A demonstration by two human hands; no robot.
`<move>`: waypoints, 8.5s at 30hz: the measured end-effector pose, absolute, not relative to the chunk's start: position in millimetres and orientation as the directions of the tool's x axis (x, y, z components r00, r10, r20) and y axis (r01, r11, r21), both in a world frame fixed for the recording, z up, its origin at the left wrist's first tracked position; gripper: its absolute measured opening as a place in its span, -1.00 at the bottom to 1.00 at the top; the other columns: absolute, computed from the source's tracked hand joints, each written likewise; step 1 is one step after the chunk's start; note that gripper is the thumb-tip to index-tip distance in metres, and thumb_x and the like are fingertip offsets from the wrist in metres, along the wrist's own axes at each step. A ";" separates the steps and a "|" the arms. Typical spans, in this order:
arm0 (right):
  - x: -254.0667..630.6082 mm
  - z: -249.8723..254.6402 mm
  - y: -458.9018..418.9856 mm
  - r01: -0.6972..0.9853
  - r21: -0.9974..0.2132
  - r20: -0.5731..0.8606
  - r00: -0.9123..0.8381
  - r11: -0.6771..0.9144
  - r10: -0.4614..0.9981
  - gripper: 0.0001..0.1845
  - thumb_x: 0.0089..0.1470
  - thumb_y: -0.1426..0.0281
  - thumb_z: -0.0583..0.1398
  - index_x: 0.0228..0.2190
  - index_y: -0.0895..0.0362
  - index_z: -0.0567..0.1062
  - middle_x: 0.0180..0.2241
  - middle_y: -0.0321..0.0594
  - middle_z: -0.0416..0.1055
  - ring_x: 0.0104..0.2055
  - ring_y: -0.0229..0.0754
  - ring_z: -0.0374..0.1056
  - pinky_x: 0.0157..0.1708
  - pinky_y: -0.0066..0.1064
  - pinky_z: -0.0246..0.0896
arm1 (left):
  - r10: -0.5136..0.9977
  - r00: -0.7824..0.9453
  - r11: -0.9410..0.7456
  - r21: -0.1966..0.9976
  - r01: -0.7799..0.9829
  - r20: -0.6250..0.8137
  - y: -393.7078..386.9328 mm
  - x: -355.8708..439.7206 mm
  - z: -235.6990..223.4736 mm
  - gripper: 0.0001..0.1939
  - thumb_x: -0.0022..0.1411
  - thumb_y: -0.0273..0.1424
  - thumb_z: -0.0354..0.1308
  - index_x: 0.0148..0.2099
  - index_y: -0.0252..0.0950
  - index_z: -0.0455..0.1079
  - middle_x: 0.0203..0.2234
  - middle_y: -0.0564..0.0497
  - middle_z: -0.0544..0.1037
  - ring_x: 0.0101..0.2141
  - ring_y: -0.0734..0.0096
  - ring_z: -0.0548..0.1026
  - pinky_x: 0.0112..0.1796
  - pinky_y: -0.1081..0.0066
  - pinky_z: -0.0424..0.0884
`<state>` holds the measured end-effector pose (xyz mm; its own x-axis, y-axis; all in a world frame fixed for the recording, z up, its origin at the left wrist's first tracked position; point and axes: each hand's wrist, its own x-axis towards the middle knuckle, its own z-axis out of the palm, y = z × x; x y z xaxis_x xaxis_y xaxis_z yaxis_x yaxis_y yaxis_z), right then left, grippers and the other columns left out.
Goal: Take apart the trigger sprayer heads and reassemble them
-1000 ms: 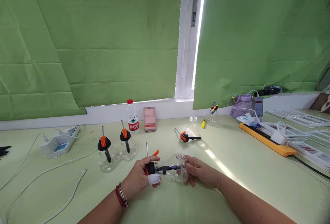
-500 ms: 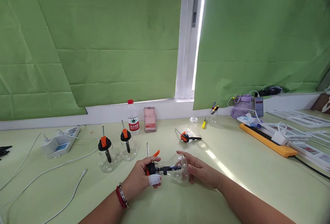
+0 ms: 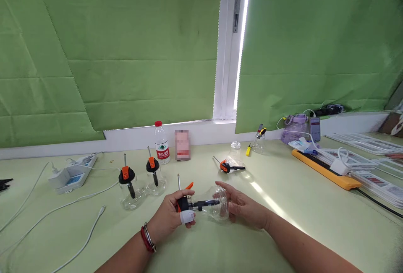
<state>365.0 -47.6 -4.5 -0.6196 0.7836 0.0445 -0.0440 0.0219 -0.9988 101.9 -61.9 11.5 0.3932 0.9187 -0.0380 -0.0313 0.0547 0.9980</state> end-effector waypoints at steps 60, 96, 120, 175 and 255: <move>366.3 -2.5 -48.3 -0.091 -0.996 0.062 -0.622 0.007 0.781 -0.18 -0.09 0.15 0.30 0.16 -0.09 0.10 0.05 -0.11 0.18 -0.20 -0.23 0.25 -0.32 -0.42 0.17 | 0.914 0.405 0.029 0.999 -0.030 -0.014 -59.7 101.7 6.8 -0.33 -0.11 -0.35 0.38 0.04 -0.37 0.22 -0.58 0.06 0.49 -0.56 0.34 0.50 -0.50 0.37 0.43; 363.2 -6.7 -48.5 -0.121 -0.989 0.008 -0.621 -0.087 0.784 -0.33 0.00 0.14 0.24 0.12 -0.05 0.18 -0.18 -0.20 0.28 -0.35 -0.29 0.25 -0.34 -0.39 0.16 | 0.913 0.408 0.041 0.998 -0.037 -0.022 -61.8 101.3 8.0 -0.34 -0.11 -0.35 0.37 0.04 -0.37 0.23 -0.58 0.07 0.47 -0.56 0.34 0.50 -0.51 0.36 0.44; 364.2 -0.2 -49.1 -0.096 -0.995 0.091 -0.604 0.041 0.792 -0.13 -0.11 0.18 0.33 0.18 -0.10 0.08 -0.03 -0.14 0.22 -0.22 -0.24 0.24 -0.22 -0.34 0.16 | 0.927 0.375 0.030 0.998 -0.047 -0.011 -61.6 101.8 10.7 -0.36 -0.12 -0.33 0.38 0.02 -0.36 0.26 -0.59 0.07 0.48 -0.56 0.32 0.51 -0.52 0.38 0.42; 360.8 -5.8 -47.2 -0.037 -0.999 0.004 -0.602 -0.023 0.798 -0.36 0.04 0.12 0.19 0.12 0.02 0.22 -0.30 -0.24 0.31 -0.56 -0.42 0.16 -0.58 -0.51 -0.03 | 0.911 0.412 0.045 0.998 -0.041 -0.024 -59.9 101.0 4.8 -0.26 -0.12 -0.33 0.38 0.09 -0.37 0.19 -0.55 0.10 0.44 -0.55 0.32 0.51 -0.52 0.36 0.44; 322.3 -20.0 -19.3 0.734 -0.363 0.335 -0.472 0.574 0.816 -0.73 0.01 0.49 0.04 -0.28 0.08 0.47 -0.17 -0.20 0.44 -0.26 -0.15 0.38 -0.28 -0.41 0.17 | 0.545 0.041 -0.356 0.186 0.916 0.838 -32.8 79.4 5.5 -0.49 0.17 -0.41 0.02 0.18 -0.31 0.09 0.08 -0.25 0.22 0.10 -0.02 0.18 0.07 -0.01 0.07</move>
<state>322.3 -19.3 -20.0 -0.4717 0.8158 0.3348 0.7343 0.5736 -0.3630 79.4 -32.8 5.5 0.0414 0.5446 0.8376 0.9157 -0.3561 0.1862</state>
